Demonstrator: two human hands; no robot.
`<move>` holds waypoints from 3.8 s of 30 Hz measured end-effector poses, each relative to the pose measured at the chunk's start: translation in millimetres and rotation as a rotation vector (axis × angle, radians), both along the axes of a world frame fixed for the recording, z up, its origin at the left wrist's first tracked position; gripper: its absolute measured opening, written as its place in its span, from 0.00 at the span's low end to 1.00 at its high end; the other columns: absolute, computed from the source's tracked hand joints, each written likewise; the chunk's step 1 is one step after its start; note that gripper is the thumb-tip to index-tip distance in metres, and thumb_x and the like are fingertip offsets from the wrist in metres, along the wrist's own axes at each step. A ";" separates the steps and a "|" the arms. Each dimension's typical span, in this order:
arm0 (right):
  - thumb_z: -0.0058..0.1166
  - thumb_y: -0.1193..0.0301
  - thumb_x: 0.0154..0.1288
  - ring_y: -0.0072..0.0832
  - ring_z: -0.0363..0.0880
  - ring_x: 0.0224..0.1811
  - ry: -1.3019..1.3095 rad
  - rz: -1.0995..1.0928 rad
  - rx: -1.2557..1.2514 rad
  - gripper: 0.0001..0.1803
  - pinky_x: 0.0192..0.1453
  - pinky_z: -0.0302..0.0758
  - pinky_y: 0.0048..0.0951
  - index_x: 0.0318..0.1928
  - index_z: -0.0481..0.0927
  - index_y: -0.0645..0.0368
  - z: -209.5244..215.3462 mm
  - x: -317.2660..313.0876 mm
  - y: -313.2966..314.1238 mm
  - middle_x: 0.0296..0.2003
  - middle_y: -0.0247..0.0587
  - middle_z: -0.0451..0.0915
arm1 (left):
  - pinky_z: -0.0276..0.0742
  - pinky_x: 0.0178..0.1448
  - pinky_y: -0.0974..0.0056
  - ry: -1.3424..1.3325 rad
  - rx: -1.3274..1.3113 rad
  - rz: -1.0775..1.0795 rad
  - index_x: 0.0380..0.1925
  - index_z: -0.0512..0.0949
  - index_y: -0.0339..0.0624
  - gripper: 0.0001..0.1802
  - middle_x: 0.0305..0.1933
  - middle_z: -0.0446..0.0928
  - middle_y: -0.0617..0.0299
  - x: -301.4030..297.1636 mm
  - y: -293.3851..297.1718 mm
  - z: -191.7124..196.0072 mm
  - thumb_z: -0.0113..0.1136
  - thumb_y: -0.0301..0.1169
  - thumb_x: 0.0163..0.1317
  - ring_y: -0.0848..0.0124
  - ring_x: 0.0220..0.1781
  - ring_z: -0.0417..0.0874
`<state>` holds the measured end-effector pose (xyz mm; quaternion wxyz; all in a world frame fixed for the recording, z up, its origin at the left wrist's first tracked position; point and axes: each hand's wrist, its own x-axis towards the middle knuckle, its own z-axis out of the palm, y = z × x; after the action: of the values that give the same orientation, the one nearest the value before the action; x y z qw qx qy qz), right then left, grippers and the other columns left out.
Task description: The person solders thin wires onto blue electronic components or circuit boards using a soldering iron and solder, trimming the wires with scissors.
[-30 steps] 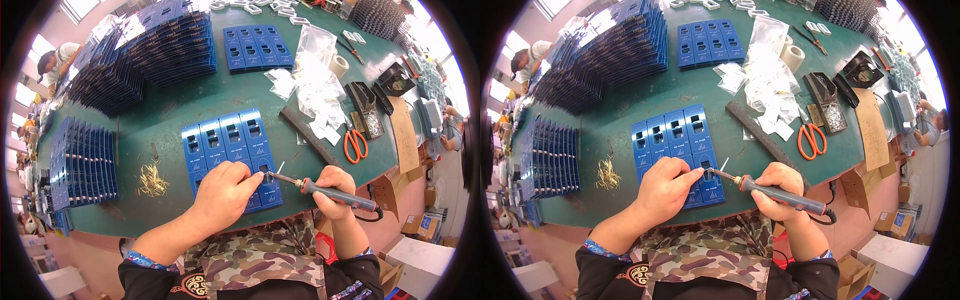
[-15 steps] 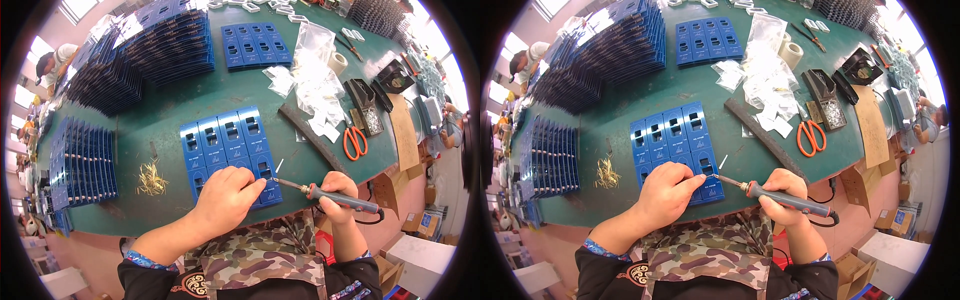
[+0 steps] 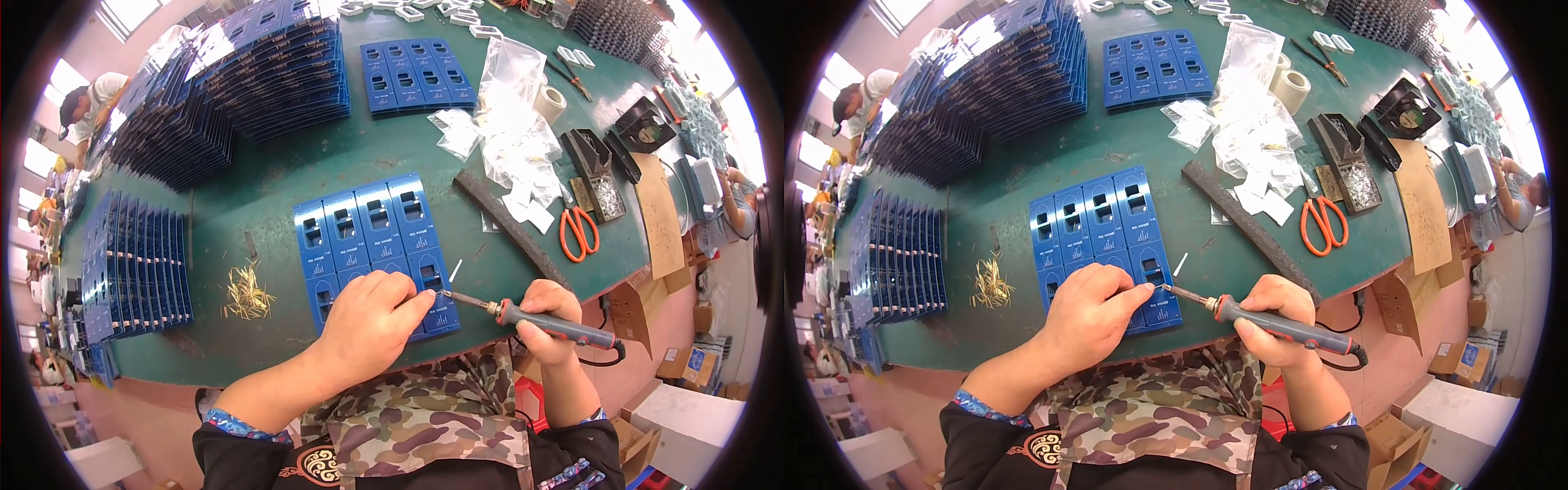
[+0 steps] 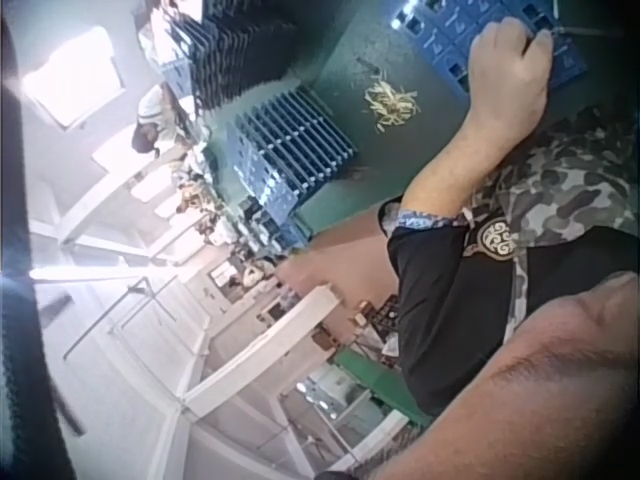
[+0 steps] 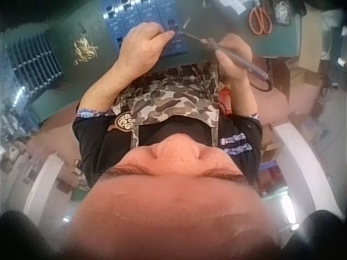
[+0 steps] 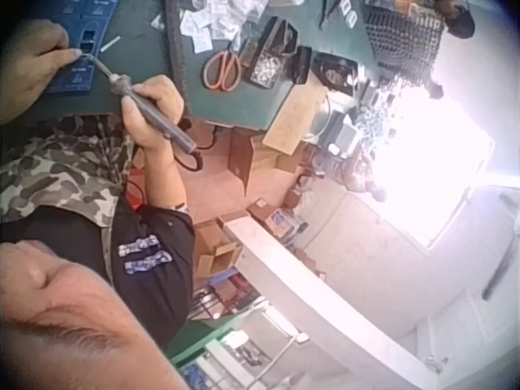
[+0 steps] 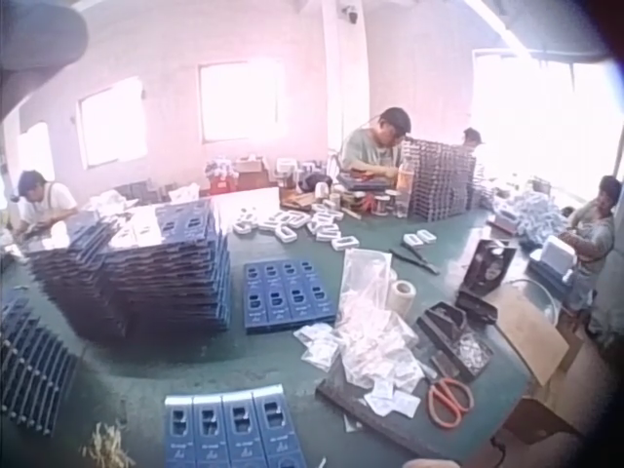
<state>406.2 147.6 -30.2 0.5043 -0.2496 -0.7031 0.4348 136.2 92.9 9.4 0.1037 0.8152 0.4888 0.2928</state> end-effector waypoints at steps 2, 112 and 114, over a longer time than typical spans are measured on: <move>0.64 0.77 0.49 0.28 0.74 0.22 0.041 -0.016 -0.020 0.10 0.25 0.69 0.28 0.32 0.77 0.63 -4.5 1.7 -1.3 0.25 0.43 0.79 | 0.73 0.35 0.58 -0.006 0.003 -0.001 0.39 0.83 0.40 0.15 0.32 0.75 0.60 0.0 0.1 -0.1 0.63 0.20 0.49 0.61 0.33 0.77; 0.65 0.77 0.51 0.30 0.76 0.24 -0.015 0.069 -0.058 0.11 0.28 0.70 0.29 0.34 0.76 0.63 -0.2 -39.1 -0.1 0.27 0.43 0.79 | 0.75 0.32 0.60 -0.068 0.020 0.160 0.39 0.82 0.42 0.14 0.31 0.76 0.60 -34.5 -22.1 -5.7 0.65 0.20 0.50 0.61 0.31 0.79; 0.65 0.77 0.51 0.30 0.76 0.25 -0.016 0.059 -0.057 0.11 0.28 0.70 0.29 0.34 0.76 0.63 -2.0 -37.5 -0.2 0.28 0.43 0.80 | 0.75 0.32 0.60 -0.094 0.028 0.166 0.39 0.82 0.42 0.14 0.31 0.76 0.60 -34.7 -21.7 -6.6 0.65 0.20 0.50 0.61 0.31 0.79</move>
<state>368.7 147.4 -32.2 0.4785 -0.2465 -0.7014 0.4673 101.5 71.2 2.8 0.0905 0.7586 0.5452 0.3450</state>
